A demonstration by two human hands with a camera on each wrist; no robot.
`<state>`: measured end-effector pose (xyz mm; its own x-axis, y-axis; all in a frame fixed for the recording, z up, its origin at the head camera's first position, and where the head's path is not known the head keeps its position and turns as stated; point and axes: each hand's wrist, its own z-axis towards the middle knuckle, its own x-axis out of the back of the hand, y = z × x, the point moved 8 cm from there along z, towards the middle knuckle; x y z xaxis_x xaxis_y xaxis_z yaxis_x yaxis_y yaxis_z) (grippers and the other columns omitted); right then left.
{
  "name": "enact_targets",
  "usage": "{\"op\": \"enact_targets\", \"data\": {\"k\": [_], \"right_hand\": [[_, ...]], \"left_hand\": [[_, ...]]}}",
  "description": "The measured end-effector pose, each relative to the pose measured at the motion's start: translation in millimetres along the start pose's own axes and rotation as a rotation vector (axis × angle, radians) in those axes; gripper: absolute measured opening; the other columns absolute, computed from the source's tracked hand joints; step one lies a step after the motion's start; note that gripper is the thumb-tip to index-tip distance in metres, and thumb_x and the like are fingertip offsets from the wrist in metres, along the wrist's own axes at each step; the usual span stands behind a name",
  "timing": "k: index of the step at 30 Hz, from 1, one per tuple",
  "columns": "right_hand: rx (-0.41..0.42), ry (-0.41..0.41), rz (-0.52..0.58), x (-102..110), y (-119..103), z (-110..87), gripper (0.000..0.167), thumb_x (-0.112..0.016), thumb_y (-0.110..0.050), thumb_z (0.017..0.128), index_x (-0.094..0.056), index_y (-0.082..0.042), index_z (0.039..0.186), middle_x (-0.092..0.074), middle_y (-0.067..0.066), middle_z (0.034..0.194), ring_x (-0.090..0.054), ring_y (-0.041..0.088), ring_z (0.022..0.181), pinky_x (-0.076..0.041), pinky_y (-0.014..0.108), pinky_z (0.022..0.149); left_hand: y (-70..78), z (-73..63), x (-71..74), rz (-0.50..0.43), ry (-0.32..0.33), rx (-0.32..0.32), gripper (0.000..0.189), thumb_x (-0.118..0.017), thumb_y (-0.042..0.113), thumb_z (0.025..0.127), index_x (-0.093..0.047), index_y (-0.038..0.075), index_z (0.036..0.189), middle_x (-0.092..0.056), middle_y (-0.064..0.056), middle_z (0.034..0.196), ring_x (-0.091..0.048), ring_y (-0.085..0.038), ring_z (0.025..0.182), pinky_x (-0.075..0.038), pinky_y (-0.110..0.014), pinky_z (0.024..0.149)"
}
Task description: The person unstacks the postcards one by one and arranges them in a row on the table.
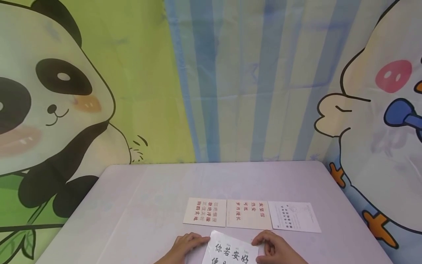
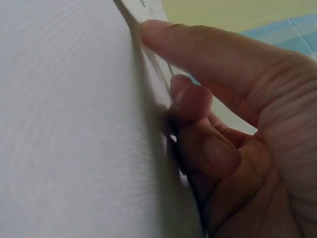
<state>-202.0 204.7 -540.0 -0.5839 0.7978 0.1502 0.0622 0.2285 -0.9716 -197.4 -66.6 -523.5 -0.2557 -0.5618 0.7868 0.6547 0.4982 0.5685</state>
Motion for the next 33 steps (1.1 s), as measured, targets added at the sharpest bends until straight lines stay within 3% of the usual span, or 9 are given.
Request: {"op": "enact_targets", "data": {"k": [6, 12, 16, 23, 27, 30, 33], "right_hand": [[-0.031, -0.008, 0.051, -1.8, 3.9, 1.3, 0.032, -0.071, -0.014, 0.089, -0.06, 0.002, 0.115, -0.053, 0.001, 0.076, -0.048, 0.003, 0.059, -0.04, 0.016, 0.053], [-0.041, 0.007, 0.087, -2.1, 4.4, 2.6, 0.035, -0.067, -0.014, 0.092, -0.058, 0.005, 0.12, -0.061, 0.007, 0.091, -0.052, 0.005, 0.065, -0.044, 0.018, 0.057], [0.005, 0.048, 0.032, -1.8, -1.7, 3.8, 0.036, -0.067, -0.014, 0.092, -0.058, 0.005, 0.121, -0.061, 0.007, 0.091, -0.054, 0.005, 0.066, -0.047, 0.019, 0.059], [0.065, 0.083, -0.02, -1.1, -8.9, 8.1, 0.037, -0.066, -0.013, 0.092, -0.056, 0.004, 0.124, -0.065, 0.006, 0.091, -0.06, 0.009, 0.068, -0.052, 0.022, 0.062], [0.145, 0.1, -0.038, -1.8, -15.0, 10.2, 0.041, -0.066, -0.01, 0.092, -0.048, 0.009, 0.123, -0.066, 0.003, 0.088, -0.057, 0.003, 0.066, -0.05, 0.02, 0.059], [0.192, 0.125, -0.04, -2.2, -18.6, 11.9, 0.039, -0.064, -0.008, 0.093, -0.043, 0.011, 0.12, -0.068, 0.002, 0.087, -0.056, 0.001, 0.067, -0.05, 0.019, 0.061], [0.181, 0.147, -0.003, -3.3, -17.7, 14.7, 0.038, -0.062, -0.008, 0.094, -0.041, 0.011, 0.12, -0.069, 0.005, 0.088, -0.058, 0.007, 0.064, -0.052, 0.023, 0.06]], "left_hand": [[5.3, 0.8, 0.5, -0.024, 0.038, -0.078, 0.075, -0.078, 0.048, 0.077, -0.051, 0.012, 0.138, -0.056, 0.012, 0.109, -0.043, 0.007, 0.091, -0.028, -0.017, 0.074], [5.1, -0.4, 1.0, -0.071, 0.047, -0.069, 0.078, -0.082, 0.043, 0.075, -0.049, 0.009, 0.137, -0.055, 0.009, 0.109, -0.046, 0.006, 0.091, -0.028, -0.018, 0.075], [5.0, -0.4, 3.9, -0.15, 0.068, -0.059, 0.082, -0.085, 0.039, 0.073, -0.046, 0.007, 0.139, -0.053, 0.006, 0.111, -0.049, 0.003, 0.091, -0.03, -0.02, 0.076], [1.8, 3.5, 9.3, -0.298, 0.079, 0.017, 0.081, -0.085, 0.029, 0.075, -0.044, 0.006, 0.14, -0.05, 0.002, 0.11, -0.051, 0.0, 0.089, -0.036, -0.023, 0.083], [-1.1, 5.2, 10.2, -0.383, 0.065, 0.081, 0.081, -0.084, 0.025, 0.077, -0.041, 0.008, 0.144, -0.048, 0.0, 0.11, -0.05, -0.001, 0.088, -0.044, -0.018, 0.08], [-2.6, 4.2, 13.2, -0.415, 0.081, 0.112, 0.081, -0.084, 0.022, 0.077, -0.04, 0.01, 0.145, -0.048, 0.001, 0.113, -0.051, -0.001, 0.087, -0.045, -0.018, 0.076], [-3.8, 1.4, 16.9, -0.42, 0.109, 0.125, 0.081, -0.084, 0.021, 0.077, -0.04, 0.011, 0.145, -0.048, 0.002, 0.114, -0.051, -0.001, 0.086, -0.046, -0.018, 0.075]]}}
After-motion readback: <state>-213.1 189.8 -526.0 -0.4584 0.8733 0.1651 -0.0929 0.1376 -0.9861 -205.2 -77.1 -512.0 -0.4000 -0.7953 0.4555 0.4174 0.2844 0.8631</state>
